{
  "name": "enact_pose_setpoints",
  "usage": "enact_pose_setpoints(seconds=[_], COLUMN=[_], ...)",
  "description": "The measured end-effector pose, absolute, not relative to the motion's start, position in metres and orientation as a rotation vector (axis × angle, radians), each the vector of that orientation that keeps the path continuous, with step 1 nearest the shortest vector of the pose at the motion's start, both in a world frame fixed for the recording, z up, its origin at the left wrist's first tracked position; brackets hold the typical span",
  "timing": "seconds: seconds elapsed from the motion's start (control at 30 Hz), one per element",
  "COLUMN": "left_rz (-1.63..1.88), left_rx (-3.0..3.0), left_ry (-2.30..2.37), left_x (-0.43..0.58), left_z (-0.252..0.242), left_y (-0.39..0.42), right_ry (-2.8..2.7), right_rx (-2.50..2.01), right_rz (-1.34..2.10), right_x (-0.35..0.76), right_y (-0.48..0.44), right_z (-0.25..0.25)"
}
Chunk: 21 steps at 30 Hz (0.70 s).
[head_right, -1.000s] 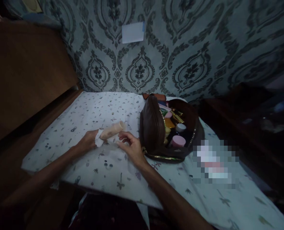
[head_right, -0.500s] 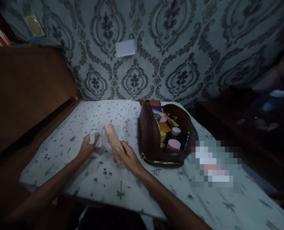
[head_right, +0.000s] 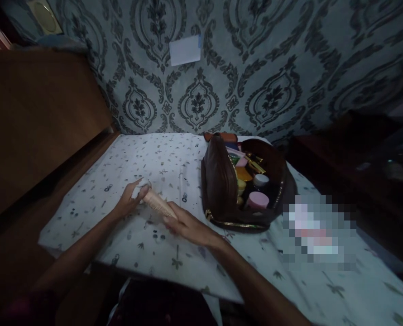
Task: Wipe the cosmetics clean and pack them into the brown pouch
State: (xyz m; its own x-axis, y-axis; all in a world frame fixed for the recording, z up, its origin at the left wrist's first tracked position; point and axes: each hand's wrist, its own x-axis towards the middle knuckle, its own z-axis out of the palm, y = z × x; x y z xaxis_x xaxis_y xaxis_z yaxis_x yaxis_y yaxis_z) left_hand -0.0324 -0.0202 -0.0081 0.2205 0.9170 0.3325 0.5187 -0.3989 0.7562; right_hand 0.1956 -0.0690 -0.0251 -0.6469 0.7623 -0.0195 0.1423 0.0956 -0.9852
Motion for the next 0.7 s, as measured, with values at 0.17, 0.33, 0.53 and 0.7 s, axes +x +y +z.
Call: enact_pose_setpoints(seconds=[0.17,0.33,0.53,0.7], left_rz=[1.149,1.241,1.195,1.208], left_rx=[1.872,1.717,1.73,1.665], left_ry=[1.359,1.449,1.428,1.467], left_x=[-0.031,-0.032,-0.029,-0.03], left_z=[-0.008,-0.019,-0.032,-0.043], left_y=[-0.016,-0.013,-0.012,-0.01], right_ry=[-2.111,-2.122,-2.124,-2.136], right_rx=[-1.099,-1.213,-1.445,-1.471], right_rz=[0.877,0.63,0.217,0.565], right_x=[0.193,0.195,0.193,0.197], right_y=[-0.08,-0.074,-0.069,-0.065], right_z=[-0.022,-0.032,-0.042,-0.035])
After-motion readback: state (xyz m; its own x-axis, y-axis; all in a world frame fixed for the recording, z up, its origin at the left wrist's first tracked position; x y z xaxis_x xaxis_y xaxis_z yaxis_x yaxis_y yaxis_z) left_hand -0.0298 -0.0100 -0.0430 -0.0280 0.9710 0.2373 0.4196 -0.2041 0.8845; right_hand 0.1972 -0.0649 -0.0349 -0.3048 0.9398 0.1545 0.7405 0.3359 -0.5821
